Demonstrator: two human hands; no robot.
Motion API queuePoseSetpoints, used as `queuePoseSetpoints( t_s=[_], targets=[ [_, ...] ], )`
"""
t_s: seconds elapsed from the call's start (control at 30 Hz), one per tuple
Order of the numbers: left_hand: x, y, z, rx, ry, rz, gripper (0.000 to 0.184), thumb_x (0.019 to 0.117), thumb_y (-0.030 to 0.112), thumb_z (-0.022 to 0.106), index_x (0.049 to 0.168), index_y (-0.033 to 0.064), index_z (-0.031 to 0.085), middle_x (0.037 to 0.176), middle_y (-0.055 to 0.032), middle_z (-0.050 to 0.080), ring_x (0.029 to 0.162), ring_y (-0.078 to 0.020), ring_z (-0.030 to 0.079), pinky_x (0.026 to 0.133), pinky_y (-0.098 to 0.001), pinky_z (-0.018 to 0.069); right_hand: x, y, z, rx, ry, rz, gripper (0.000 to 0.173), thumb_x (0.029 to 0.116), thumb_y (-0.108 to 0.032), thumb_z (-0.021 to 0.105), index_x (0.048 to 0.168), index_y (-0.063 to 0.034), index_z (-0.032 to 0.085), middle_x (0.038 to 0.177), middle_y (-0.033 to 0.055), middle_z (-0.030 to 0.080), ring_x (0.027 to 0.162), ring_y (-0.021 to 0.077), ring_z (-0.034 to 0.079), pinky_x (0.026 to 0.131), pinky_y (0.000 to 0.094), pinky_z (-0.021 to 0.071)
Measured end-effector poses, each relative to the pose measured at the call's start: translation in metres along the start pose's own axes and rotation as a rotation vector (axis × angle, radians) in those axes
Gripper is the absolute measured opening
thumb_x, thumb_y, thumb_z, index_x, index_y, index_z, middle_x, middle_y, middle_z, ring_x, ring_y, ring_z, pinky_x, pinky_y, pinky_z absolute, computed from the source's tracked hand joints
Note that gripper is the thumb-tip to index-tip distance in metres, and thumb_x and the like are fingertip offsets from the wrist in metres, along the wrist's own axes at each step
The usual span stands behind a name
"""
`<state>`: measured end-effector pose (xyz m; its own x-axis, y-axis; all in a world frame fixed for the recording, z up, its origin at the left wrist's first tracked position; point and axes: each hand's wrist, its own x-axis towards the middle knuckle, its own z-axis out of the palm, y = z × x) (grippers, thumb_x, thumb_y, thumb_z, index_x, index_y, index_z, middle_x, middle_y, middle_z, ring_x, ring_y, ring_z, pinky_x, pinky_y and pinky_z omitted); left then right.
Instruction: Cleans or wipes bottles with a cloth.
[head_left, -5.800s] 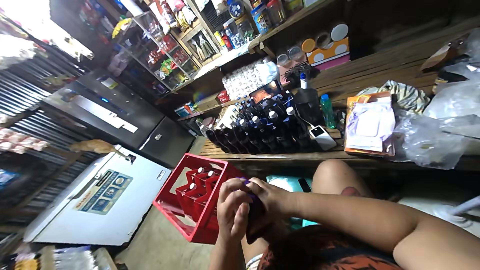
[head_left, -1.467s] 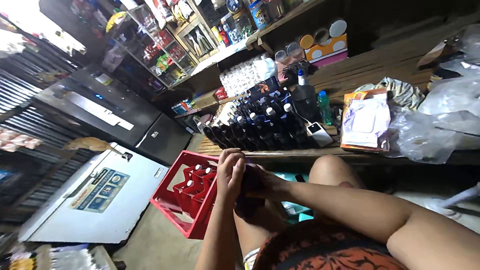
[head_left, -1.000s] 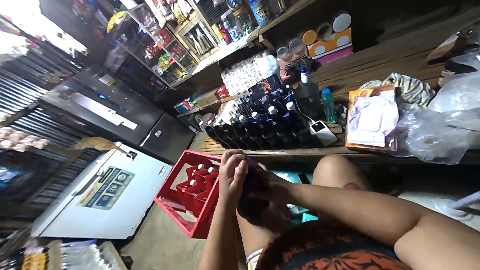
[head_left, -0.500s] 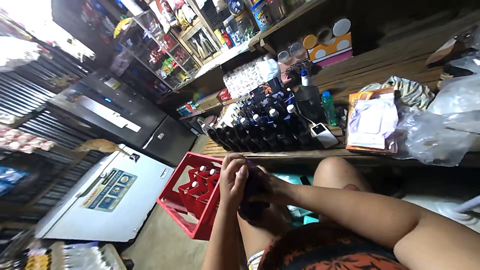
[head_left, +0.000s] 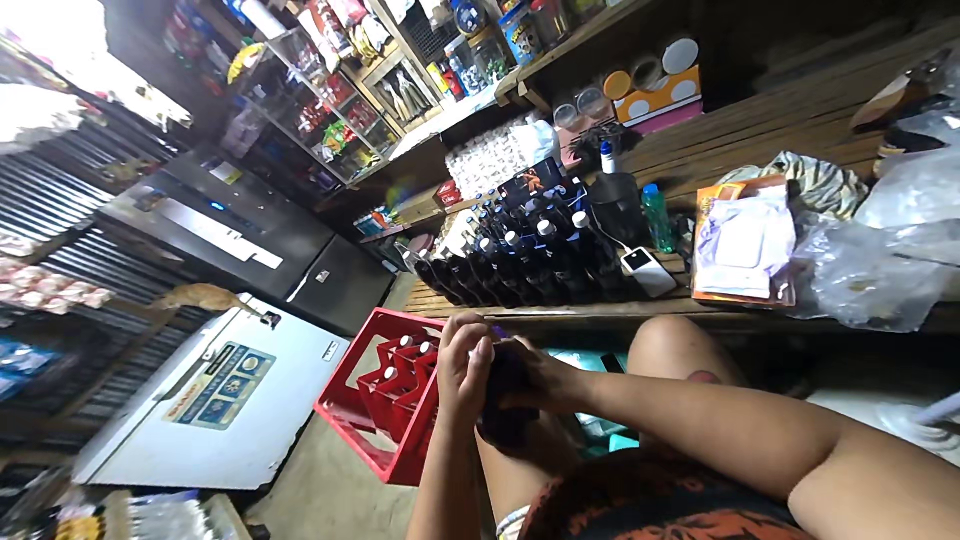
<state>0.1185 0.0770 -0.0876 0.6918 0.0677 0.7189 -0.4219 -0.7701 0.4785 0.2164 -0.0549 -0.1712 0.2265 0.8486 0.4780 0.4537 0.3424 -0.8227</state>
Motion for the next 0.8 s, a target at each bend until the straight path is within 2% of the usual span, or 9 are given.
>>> queuePoseSetpoints(
  t_s=[0.13,0.2,0.4,0.53,0.63,0.73,0.8],
  targets=[
    [-0.001,-0.002,-0.003,-0.011,0.002,-0.011,0.044,0.1067,0.050,0.043,0.096,0.0156,0.069,0.110,0.0043,0.063,0.113,-0.0046,0.056,0.099,-0.0241,0.0467,0.000,0.010,0.006,0.031,0.022,0.021,0.081,0.0885,-0.039,0.077,0.151,-0.0018,0.040,0.147,0.0261,0.048,0.135,0.0342,0.051,0.111,0.0506,0.0432],
    [-0.001,-0.003,-0.005,-0.024,0.003,-0.002,0.044,0.1067,0.050,0.043,0.097,0.0173,0.070,0.110,0.0063,0.063,0.114,-0.0037,0.056,0.100,-0.0234,0.0457,-0.001,0.023,0.016,0.033,0.092,-0.046,0.081,0.0860,-0.038,0.079,0.149,-0.0006,0.043,0.144,0.0269,0.052,0.131,0.0355,0.055,0.108,0.0512,0.0466],
    [-0.005,-0.001,-0.006,-0.043,0.008,0.005,0.041,0.1066,0.050,0.044,0.099,0.0193,0.070,0.111,0.0081,0.062,0.113,-0.0024,0.056,0.098,-0.0213,0.0460,-0.010,0.033,0.026,0.060,0.012,0.017,0.092,0.0831,-0.035,0.082,0.153,0.0023,0.036,0.150,0.0311,0.044,0.139,0.0419,0.046,0.114,0.0544,0.0402],
    [-0.007,0.001,-0.005,-0.074,0.005,-0.003,0.039,0.1061,0.050,0.046,0.099,0.0201,0.070,0.110,0.0073,0.062,0.113,-0.0042,0.056,0.097,-0.0231,0.0471,-0.008,0.024,0.024,0.044,0.007,0.021,0.095,0.0807,-0.036,0.084,0.155,-0.0020,0.035,0.151,0.0286,0.044,0.139,0.0405,0.046,0.114,0.0532,0.0402],
    [-0.008,0.004,-0.004,-0.049,0.004,0.018,0.042,0.1062,0.051,0.044,0.095,0.0181,0.069,0.110,0.0063,0.063,0.114,-0.0038,0.056,0.099,-0.0223,0.0460,-0.006,0.002,0.013,0.012,-0.011,0.064,0.094,0.0809,-0.038,0.084,0.156,-0.0087,0.036,0.149,0.0298,0.043,0.131,0.0404,0.052,0.106,0.0556,0.0467],
    [-0.011,0.007,-0.002,-0.016,-0.012,0.046,0.044,0.1068,0.050,0.044,0.094,0.0162,0.069,0.111,0.0037,0.064,0.117,-0.0058,0.056,0.102,-0.0249,0.0454,-0.004,-0.013,0.005,-0.056,0.029,-0.037,0.086,0.0855,-0.042,0.079,0.151,-0.0026,0.041,0.147,0.0295,0.046,0.131,0.0374,0.054,0.107,0.0513,0.0466],
    [-0.014,0.011,0.001,0.008,-0.011,0.052,0.044,0.1067,0.049,0.044,0.094,0.0147,0.069,0.112,0.0018,0.064,0.117,-0.0065,0.056,0.103,-0.0254,0.0454,-0.003,-0.018,0.002,-0.104,0.078,-0.138,0.078,0.0876,-0.041,0.077,0.143,0.0047,0.047,0.138,0.0298,0.053,0.127,0.0353,0.057,0.108,0.0458,0.0474]
  ],
)
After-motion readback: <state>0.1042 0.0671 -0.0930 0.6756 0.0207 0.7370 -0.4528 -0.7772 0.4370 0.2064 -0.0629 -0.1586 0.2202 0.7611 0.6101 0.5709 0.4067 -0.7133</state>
